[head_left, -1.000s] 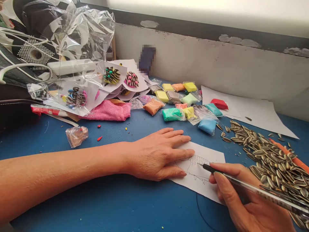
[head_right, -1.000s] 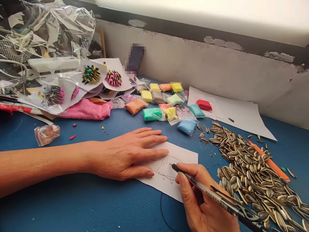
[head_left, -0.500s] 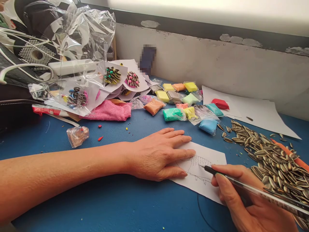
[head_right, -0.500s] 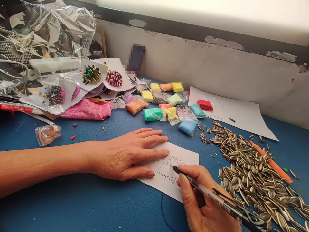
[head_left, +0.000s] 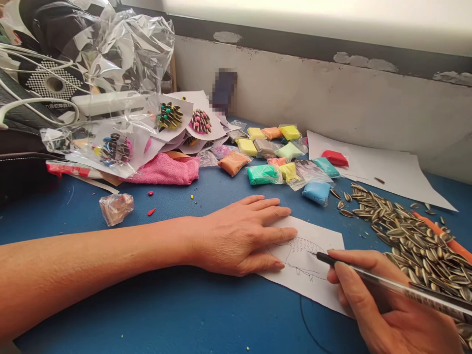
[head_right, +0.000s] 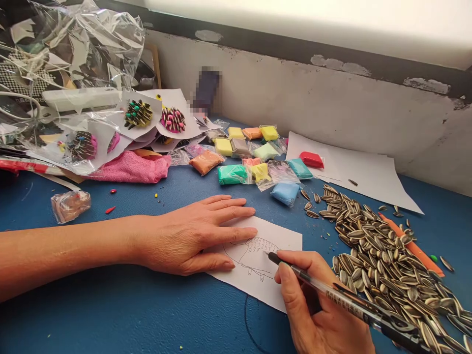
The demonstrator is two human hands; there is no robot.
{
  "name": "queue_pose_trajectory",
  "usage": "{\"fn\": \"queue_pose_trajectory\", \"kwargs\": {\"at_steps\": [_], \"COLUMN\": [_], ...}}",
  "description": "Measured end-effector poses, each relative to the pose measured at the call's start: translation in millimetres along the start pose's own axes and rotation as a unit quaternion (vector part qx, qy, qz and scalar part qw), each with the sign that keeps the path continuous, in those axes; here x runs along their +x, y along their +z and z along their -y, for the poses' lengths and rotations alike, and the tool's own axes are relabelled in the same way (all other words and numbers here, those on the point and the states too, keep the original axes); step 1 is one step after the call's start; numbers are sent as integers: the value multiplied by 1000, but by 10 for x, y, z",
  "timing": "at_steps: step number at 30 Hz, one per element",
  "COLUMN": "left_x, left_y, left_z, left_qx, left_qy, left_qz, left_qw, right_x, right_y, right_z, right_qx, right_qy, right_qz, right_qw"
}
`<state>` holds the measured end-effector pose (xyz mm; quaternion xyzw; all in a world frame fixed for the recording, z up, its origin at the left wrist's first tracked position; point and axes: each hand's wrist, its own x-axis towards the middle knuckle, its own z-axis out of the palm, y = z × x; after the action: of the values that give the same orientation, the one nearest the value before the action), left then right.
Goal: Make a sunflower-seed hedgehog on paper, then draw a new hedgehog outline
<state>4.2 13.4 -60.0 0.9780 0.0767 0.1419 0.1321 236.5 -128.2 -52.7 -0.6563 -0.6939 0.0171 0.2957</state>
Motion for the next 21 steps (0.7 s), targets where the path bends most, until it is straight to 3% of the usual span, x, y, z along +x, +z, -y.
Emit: {"fn": "queue_pose_trajectory", "kwargs": {"at_steps": [21], "left_x": [0], "left_y": [5], "left_z": [10], "left_qx": [1], "left_qy": [-7], "left_qz": [14], "left_qw": [1000], "right_x": [-12], "right_y": [27], "right_z": [17], "right_qx": [1], "right_qy": [-37], "right_qz": [18], "right_qw": [999]}}
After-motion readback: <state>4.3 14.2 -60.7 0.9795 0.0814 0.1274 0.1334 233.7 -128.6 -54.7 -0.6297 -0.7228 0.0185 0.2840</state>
